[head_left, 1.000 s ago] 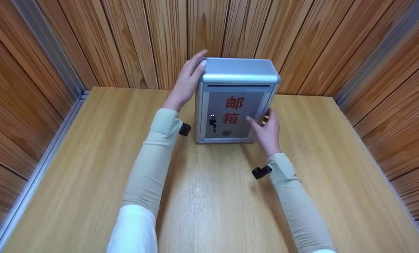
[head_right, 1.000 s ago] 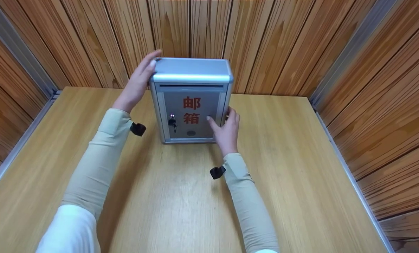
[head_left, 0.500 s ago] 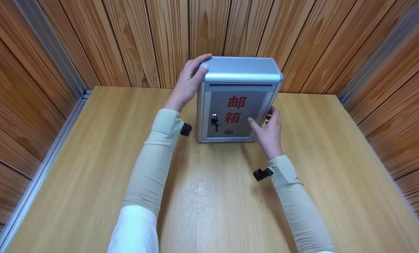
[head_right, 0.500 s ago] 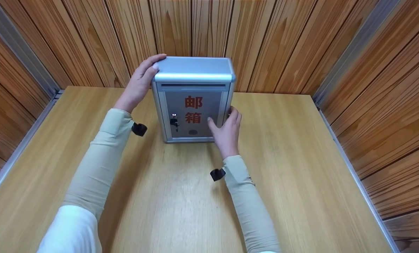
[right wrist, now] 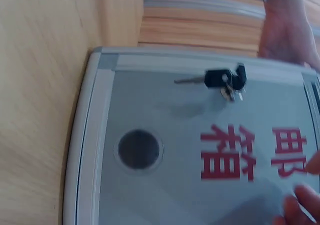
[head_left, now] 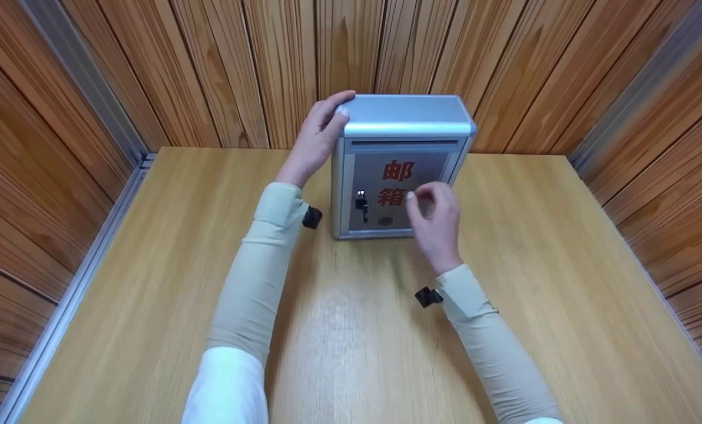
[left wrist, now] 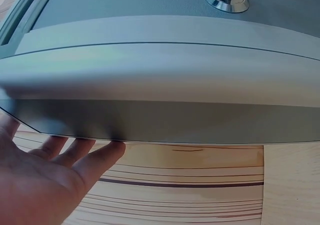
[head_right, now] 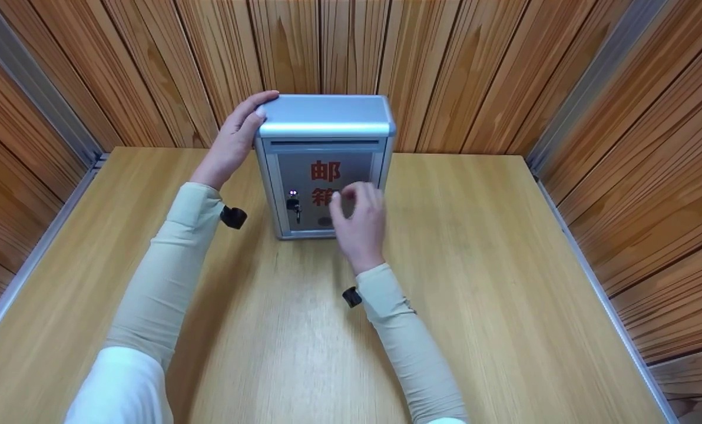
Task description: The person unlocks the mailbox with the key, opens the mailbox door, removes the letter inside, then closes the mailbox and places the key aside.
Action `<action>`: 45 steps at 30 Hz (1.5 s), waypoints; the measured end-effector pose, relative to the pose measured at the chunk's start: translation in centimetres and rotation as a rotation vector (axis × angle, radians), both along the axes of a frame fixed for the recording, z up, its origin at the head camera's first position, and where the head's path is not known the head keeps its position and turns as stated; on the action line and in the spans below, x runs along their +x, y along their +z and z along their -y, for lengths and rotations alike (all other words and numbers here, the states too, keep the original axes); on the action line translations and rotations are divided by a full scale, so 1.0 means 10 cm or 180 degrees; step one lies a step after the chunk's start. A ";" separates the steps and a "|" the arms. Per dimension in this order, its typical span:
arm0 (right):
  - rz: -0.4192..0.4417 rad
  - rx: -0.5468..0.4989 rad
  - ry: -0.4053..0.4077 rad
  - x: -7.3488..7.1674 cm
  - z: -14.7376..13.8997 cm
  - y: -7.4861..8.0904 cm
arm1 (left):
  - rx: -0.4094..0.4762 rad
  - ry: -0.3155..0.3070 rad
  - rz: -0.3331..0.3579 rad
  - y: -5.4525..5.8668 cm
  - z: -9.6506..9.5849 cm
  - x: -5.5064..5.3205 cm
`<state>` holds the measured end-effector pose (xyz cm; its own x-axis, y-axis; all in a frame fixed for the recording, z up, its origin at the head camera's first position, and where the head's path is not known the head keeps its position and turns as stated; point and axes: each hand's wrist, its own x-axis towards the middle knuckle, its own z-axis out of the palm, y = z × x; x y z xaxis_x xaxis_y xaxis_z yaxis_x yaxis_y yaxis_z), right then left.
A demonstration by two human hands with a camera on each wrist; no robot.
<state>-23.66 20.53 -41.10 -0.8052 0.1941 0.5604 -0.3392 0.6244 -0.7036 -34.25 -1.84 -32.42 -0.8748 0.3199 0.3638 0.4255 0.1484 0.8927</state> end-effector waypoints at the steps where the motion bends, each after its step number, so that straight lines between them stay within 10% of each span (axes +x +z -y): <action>1: 0.0078 0.0130 0.0095 0.00 0.05 0.00 | -0.0006 0.0004 0.0002 0.00 0.00 0.00; 10: 0.0372 0.1589 0.0146 -0.07 0.47 -0.03 | -0.0050 -0.0027 -0.0088 -0.01 -0.03 0.01; 21: 0.0379 0.2132 -0.0143 -0.12 0.59 -0.01 | -0.0056 -0.0051 -0.0075 0.01 -0.07 0.01; 31: -0.0037 0.3295 -0.0302 -0.14 0.65 0.08 | -0.0031 -0.0080 -0.0070 0.01 -0.04 0.02; 38: 0.0199 0.3591 -0.0310 -0.17 0.68 0.11 | -0.0045 -0.0082 -0.0059 0.02 -0.04 0.01; 45: -0.0238 0.3543 -0.0333 -0.20 0.64 0.04 | -0.0046 -0.0083 -0.0062 0.01 -0.04 0.02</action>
<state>-25.63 14.15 -40.75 -0.7713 -0.3806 0.5101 -0.2662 0.9210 0.2846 -34.08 -1.40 -32.30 -0.8589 0.3479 0.3758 0.4467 0.1500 0.8820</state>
